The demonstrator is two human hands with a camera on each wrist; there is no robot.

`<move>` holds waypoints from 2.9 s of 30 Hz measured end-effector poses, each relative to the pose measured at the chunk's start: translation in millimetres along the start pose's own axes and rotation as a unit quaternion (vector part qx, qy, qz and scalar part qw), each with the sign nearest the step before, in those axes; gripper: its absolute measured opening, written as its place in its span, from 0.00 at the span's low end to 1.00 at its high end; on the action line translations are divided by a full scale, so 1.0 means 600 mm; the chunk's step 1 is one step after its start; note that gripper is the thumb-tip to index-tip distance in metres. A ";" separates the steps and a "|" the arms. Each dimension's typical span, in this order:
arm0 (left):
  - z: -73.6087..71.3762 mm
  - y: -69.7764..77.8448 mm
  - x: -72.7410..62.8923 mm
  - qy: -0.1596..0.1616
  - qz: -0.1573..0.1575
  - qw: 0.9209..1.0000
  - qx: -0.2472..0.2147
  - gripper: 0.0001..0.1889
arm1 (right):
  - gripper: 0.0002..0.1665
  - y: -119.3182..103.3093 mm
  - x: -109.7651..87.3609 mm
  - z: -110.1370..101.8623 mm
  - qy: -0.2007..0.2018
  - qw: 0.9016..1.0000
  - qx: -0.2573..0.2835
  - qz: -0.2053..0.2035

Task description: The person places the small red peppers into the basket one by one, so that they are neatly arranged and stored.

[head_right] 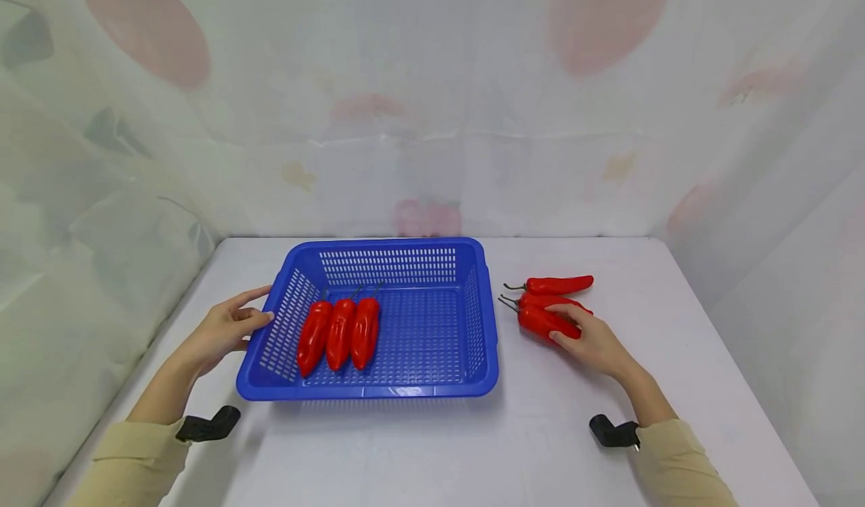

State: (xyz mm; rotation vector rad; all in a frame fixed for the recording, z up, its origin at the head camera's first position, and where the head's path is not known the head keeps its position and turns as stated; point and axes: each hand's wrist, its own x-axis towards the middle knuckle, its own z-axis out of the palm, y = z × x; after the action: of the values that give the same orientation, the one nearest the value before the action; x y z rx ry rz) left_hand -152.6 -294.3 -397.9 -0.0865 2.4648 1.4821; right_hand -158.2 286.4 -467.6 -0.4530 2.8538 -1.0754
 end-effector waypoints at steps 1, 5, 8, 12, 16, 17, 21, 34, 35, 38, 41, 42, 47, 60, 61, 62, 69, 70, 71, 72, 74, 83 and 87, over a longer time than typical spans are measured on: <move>0.000 0.000 0.000 0.000 0.001 1.000 0.000 0.35 | 0.28 -0.002 0.001 -0.001 0.001 1.000 0.001 -0.002; 0.000 -0.001 0.002 -0.002 0.003 1.000 -0.001 0.35 | 0.27 -0.007 0.004 -0.005 0.007 1.000 -0.002 -0.009; 0.000 -0.001 0.002 -0.002 0.003 1.000 0.000 0.35 | 0.27 -0.010 0.006 -0.008 0.013 1.000 -0.007 -0.015; 0.000 -0.002 0.002 -0.002 0.004 1.000 0.000 0.35 | 0.27 -0.016 0.011 -0.013 0.019 1.000 -0.008 -0.023; -0.001 -0.002 0.003 -0.003 0.004 1.000 0.000 0.35 | 0.27 -0.023 0.017 -0.018 0.023 0.999 -0.012 -0.024; -0.001 -0.002 0.003 -0.003 0.003 1.000 0.000 0.35 | 0.27 -0.025 0.018 -0.019 0.023 0.999 -0.012 -0.024; -0.001 -0.002 0.004 -0.004 0.001 1.000 0.001 0.35 | 0.27 -0.032 0.025 -0.022 0.028 0.999 -0.019 -0.028; -0.001 -0.001 0.002 -0.003 0.001 1.000 0.002 0.35 | 0.28 -0.060 0.049 -0.036 0.035 0.999 -0.017 -0.035; -0.001 -0.001 0.002 -0.003 0.000 1.000 0.002 0.35 | 0.28 -0.062 0.050 -0.037 0.036 0.999 -0.018 -0.034; -0.001 -0.001 0.002 -0.002 -0.001 1.000 0.003 0.36 | 0.29 -0.067 0.054 -0.041 0.033 0.999 -0.021 -0.024; -0.001 0.000 0.001 -0.002 -0.003 1.000 0.004 0.36 | 0.30 -0.073 0.058 -0.044 0.029 0.999 -0.024 -0.018; -0.001 0.000 0.001 -0.001 -0.003 1.000 0.005 0.36 | 0.31 -0.076 0.059 -0.045 0.028 0.999 -0.025 -0.018; -0.001 0.000 0.001 -0.002 -0.002 1.000 0.005 0.35 | 0.32 -0.089 0.067 -0.052 0.021 0.999 -0.025 -0.025; -0.001 0.001 0.001 -0.002 0.000 1.000 0.002 0.36 | 0.45 -0.127 0.085 -0.064 -0.014 1.000 0.001 -0.024; 0.000 0.001 0.001 -0.002 0.000 1.000 0.002 0.36 | 0.45 -0.130 0.087 -0.063 -0.015 1.000 0.002 -0.026; 0.000 0.001 0.001 -0.002 0.000 1.000 0.002 0.36 | 0.46 -0.133 0.089 -0.063 -0.016 1.000 0.004 -0.026; 0.000 0.002 0.001 -0.003 -0.002 1.000 -0.001 0.35 | 0.43 -0.156 0.102 -0.060 -0.023 0.998 0.051 -0.006; -0.001 0.002 0.001 -0.003 -0.002 1.000 -0.002 0.35 | 0.43 -0.159 0.104 -0.060 -0.023 0.998 0.060 -0.003; -0.001 0.002 0.002 -0.003 -0.001 1.000 -0.003 0.35 | 0.43 -0.163 0.106 -0.060 -0.024 0.997 0.070 0.002; -0.001 0.002 0.002 -0.003 -0.001 1.000 -0.002 0.35 | 0.44 -0.166 0.108 -0.060 -0.024 0.997 0.078 0.006; -0.002 0.002 0.002 -0.004 -0.001 1.000 -0.004 0.35 | 0.44 -0.171 0.113 -0.061 -0.025 0.996 0.090 0.015; -0.002 0.002 0.004 -0.003 -0.003 1.000 0.001 0.35 | 0.46 -0.198 0.132 -0.053 -0.041 0.990 0.129 0.042; -0.002 0.001 0.004 -0.004 -0.002 1.000 0.000 0.35 | 0.46 -0.211 0.140 -0.045 -0.052 0.988 0.144 0.038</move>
State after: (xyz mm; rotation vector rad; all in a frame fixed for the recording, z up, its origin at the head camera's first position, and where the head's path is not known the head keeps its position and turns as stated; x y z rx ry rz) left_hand -155.4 -294.7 -397.6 -0.0856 2.4572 1.4781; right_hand -210.6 188.8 -360.4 -0.3621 2.5483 -1.3765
